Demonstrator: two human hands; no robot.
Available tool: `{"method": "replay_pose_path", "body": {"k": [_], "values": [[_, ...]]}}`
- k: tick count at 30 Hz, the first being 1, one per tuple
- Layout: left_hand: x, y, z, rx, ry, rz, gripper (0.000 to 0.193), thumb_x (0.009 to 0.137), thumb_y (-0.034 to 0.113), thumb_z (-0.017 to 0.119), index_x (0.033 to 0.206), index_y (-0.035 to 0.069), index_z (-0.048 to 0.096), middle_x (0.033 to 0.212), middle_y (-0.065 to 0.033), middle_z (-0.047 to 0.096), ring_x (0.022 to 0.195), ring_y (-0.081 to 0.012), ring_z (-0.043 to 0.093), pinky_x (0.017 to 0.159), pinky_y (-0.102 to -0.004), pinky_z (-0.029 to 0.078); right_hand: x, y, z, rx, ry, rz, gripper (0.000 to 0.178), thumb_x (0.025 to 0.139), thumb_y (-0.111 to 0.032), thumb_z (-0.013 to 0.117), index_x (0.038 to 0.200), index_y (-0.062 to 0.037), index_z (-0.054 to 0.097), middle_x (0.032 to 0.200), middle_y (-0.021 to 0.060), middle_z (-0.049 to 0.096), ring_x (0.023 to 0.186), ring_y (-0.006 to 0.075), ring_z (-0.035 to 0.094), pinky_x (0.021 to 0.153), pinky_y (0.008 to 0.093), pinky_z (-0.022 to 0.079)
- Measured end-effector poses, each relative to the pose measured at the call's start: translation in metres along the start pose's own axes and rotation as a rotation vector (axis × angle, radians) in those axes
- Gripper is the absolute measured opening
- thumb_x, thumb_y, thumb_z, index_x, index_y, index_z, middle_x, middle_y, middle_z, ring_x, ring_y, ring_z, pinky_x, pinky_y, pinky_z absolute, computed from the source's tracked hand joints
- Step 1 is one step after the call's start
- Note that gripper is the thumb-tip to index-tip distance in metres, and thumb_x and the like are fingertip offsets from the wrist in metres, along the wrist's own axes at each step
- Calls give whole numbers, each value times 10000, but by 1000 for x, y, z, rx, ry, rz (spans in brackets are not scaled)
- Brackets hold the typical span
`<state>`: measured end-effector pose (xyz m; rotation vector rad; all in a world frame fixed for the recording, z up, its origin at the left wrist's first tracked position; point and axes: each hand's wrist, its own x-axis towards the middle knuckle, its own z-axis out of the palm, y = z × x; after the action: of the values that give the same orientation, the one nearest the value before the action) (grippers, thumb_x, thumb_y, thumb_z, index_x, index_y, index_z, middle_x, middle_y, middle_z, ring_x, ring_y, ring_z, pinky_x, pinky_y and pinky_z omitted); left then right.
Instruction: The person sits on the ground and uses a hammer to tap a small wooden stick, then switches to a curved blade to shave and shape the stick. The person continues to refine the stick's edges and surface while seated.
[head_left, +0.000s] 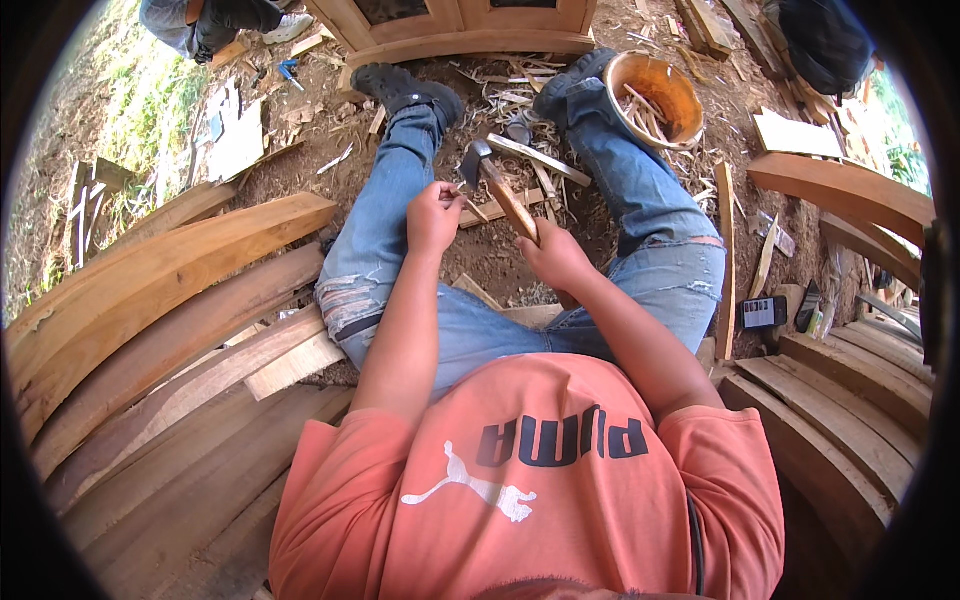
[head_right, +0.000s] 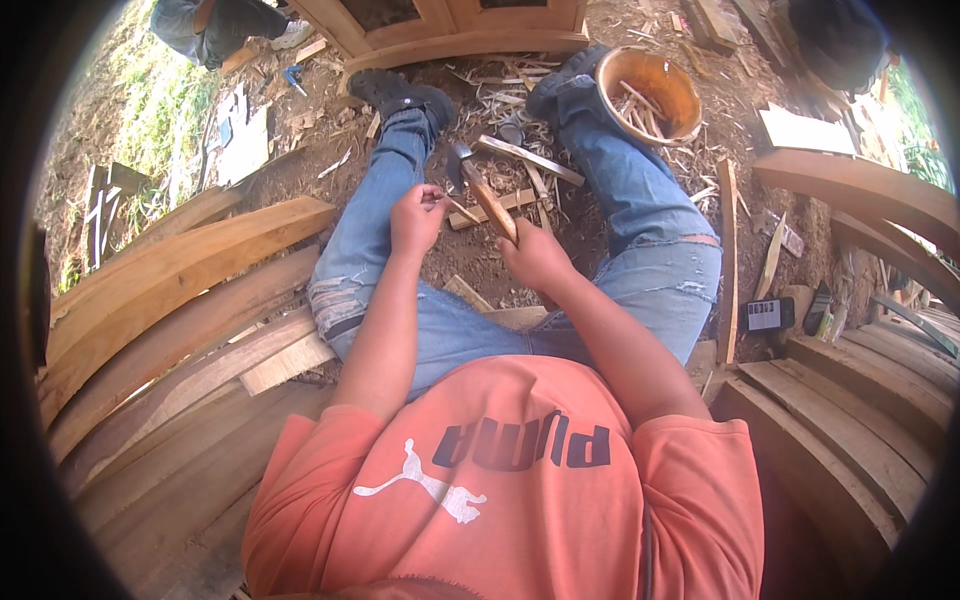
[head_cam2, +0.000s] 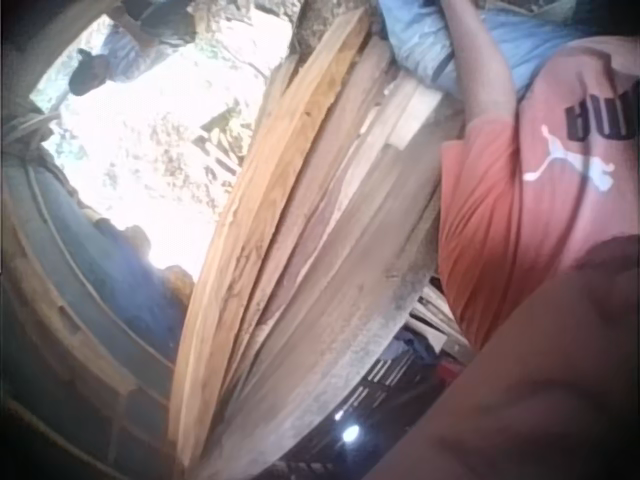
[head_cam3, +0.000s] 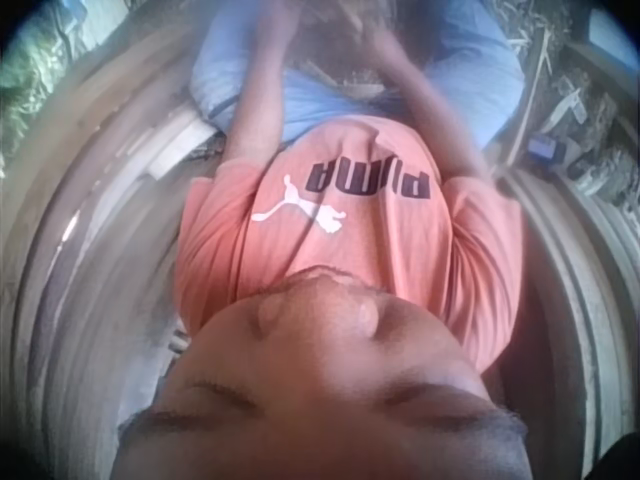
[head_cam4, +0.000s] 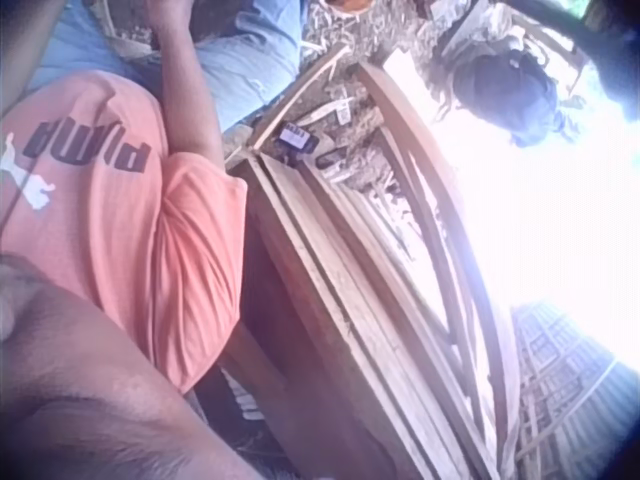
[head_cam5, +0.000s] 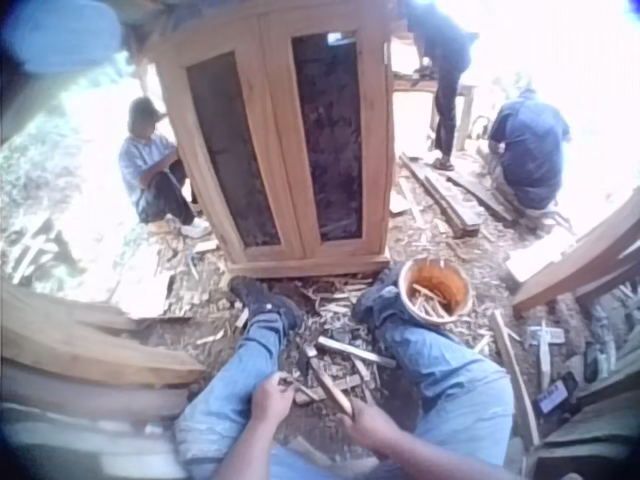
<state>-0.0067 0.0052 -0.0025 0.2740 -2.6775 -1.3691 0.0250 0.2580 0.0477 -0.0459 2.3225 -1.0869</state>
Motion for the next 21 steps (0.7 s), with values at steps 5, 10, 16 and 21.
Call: {"method": "replay_pose_path", "body": {"k": [5,10,16,21], "values": [[0,-2,0,51,22,14,220,956,154,830,1101,7,754,941,-167,812,840,-263,810,717,-365,609,-6,2,-3,4,3,17,388,1054,-331,649,1208,25,640,1071,310,736,1055,491,715,924,559,537],[1,1,-2,113,32,58,199,969,151,816,1088,4,755,937,-166,812,830,-277,806,718,-371,608,-9,3,0,115,127,-97,321,1053,-284,689,1134,20,620,908,244,708,842,369,710,801,490,545],[0,4,0,93,60,90,174,971,134,806,1074,4,754,930,-166,809,838,-286,809,720,-384,610,-4,23,12,26,20,16,366,1062,-314,642,1153,40,623,1056,314,727,1045,511,700,916,556,532],[0,7,0,102,82,127,163,971,130,805,1071,11,756,930,-163,809,838,-285,810,714,-384,608,-6,16,3,104,53,9,358,1061,-316,644,1144,31,618,1054,318,721,1038,513,698,903,562,524]]}}
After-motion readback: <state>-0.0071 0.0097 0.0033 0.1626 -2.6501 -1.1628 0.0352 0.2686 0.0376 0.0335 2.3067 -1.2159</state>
